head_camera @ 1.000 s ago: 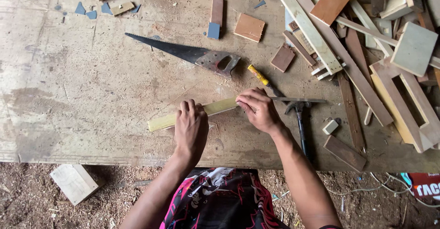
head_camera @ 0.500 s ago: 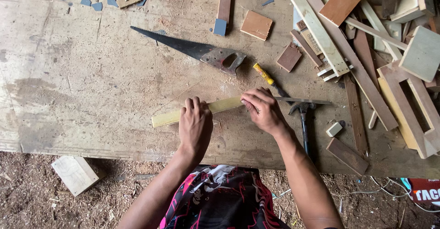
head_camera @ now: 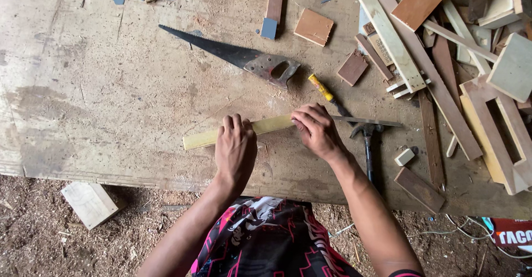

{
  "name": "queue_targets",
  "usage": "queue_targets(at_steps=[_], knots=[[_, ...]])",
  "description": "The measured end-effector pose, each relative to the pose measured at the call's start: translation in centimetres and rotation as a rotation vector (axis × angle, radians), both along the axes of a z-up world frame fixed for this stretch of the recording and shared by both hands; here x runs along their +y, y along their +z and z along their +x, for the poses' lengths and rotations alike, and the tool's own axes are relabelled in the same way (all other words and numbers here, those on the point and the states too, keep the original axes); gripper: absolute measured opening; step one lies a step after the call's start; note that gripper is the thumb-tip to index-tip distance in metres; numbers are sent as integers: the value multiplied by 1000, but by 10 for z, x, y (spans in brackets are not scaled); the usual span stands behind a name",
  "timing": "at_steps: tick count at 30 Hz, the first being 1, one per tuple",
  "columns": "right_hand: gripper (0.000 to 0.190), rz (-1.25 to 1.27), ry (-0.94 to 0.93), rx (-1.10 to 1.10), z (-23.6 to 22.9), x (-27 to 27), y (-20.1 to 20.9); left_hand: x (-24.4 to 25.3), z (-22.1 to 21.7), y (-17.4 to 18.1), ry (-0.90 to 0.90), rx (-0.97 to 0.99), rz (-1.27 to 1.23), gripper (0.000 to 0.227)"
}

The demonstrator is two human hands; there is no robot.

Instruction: The person assembles a small wooden frame by hammering nails into a rectangular piece of wood, then attaching a thin strip along its edge. They repeatedly check alignment and fit, adjusting the pieces and tapping them with a hammer to secure the joint.

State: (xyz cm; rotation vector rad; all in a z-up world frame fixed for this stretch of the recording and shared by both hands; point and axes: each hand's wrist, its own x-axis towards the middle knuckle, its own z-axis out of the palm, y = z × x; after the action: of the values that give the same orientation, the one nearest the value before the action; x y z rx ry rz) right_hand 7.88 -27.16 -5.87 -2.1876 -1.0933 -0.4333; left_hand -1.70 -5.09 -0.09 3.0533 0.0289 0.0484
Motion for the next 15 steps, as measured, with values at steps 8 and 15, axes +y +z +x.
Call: queue_targets(at_steps=[8, 15], knots=[[9, 2, 58, 98, 5, -4, 11, 0, -2, 4, -12, -4, -7, 26], [11, 35, 81, 94, 8, -8, 1, 0, 1, 7, 12, 20, -34, 22]])
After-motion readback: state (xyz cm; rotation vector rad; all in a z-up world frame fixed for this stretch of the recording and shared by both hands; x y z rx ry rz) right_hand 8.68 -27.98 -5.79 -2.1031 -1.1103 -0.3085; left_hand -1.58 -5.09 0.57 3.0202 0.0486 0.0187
